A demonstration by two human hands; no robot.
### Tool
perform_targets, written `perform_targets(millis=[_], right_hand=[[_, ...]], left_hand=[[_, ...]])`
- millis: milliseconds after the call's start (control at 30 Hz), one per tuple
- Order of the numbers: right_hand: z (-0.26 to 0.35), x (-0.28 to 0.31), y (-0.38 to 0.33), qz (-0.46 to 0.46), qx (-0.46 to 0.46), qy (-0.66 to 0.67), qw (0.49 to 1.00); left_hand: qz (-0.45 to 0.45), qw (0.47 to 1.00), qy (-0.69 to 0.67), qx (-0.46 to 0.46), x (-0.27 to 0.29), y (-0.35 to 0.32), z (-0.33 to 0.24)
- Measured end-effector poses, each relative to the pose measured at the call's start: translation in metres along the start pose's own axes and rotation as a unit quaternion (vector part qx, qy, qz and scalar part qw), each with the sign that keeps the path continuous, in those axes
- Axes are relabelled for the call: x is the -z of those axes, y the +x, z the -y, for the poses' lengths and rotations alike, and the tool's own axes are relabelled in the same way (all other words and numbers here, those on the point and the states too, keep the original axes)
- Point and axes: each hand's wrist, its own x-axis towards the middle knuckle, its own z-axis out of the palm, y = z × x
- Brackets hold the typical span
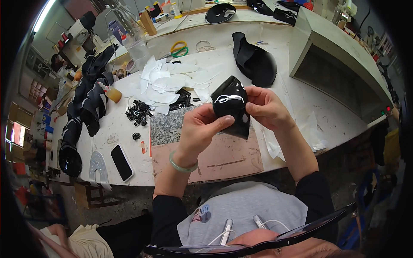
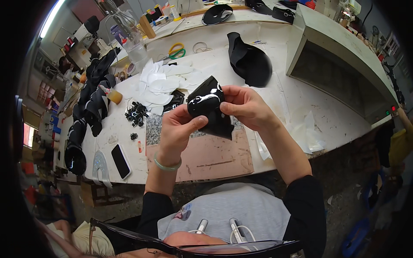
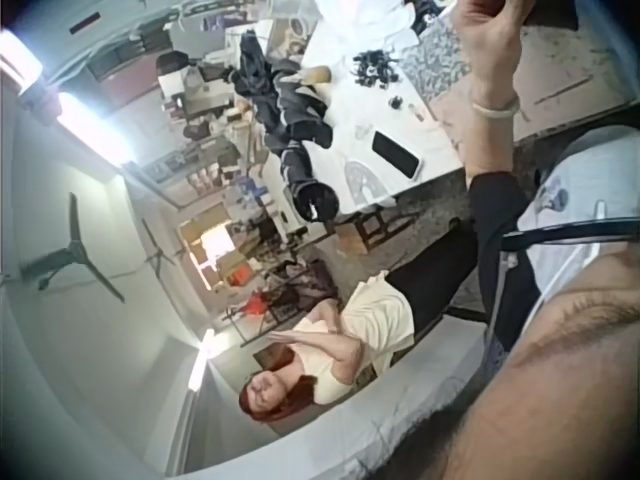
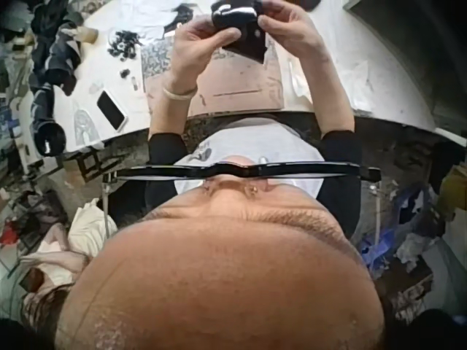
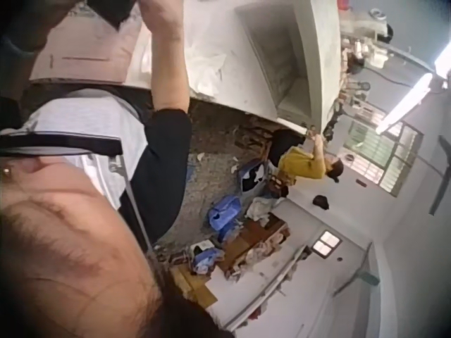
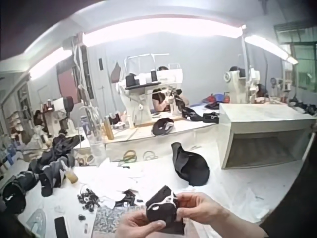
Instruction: The person retrieves heated reinforcement pads from an oven, adheres them onto shoe upper components by hand, and presses a black fabric lining into the interior of the shoe piece.
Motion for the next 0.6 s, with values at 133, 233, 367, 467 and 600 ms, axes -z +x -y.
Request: perform_targets(millis=[133,233,367,467,600], right_hand=[[-0.006,0.006,-0.008,0.013,-0.001,0.048,0.999],[0.000,-0.003,-0.014,0.041,0.036,-0.030,0.998],[-0.018,0.015,-0.032,0.060,0.023,-0.108,0.992],[-0.055,0.025,-0.059,0.014,-0.086,-0.108,0.990],[-0.082,0.021,-0.089,-0.046,-0.158,-0.135,0.977]], left_hand=[[-0.014,0.998,0.069,-0.003,-0.008,-0.001,-0.007],[0.029,0.940,0.296,-0.165,0.004,-0.006,-0.012],[0.100,0.906,0.353,-0.212,0.010,-0.014,0.002],[0.116,0.933,0.330,-0.084,0.020,-0.037,0.038],[0.070,0.976,0.183,0.093,0.012,-0.068,0.063]])
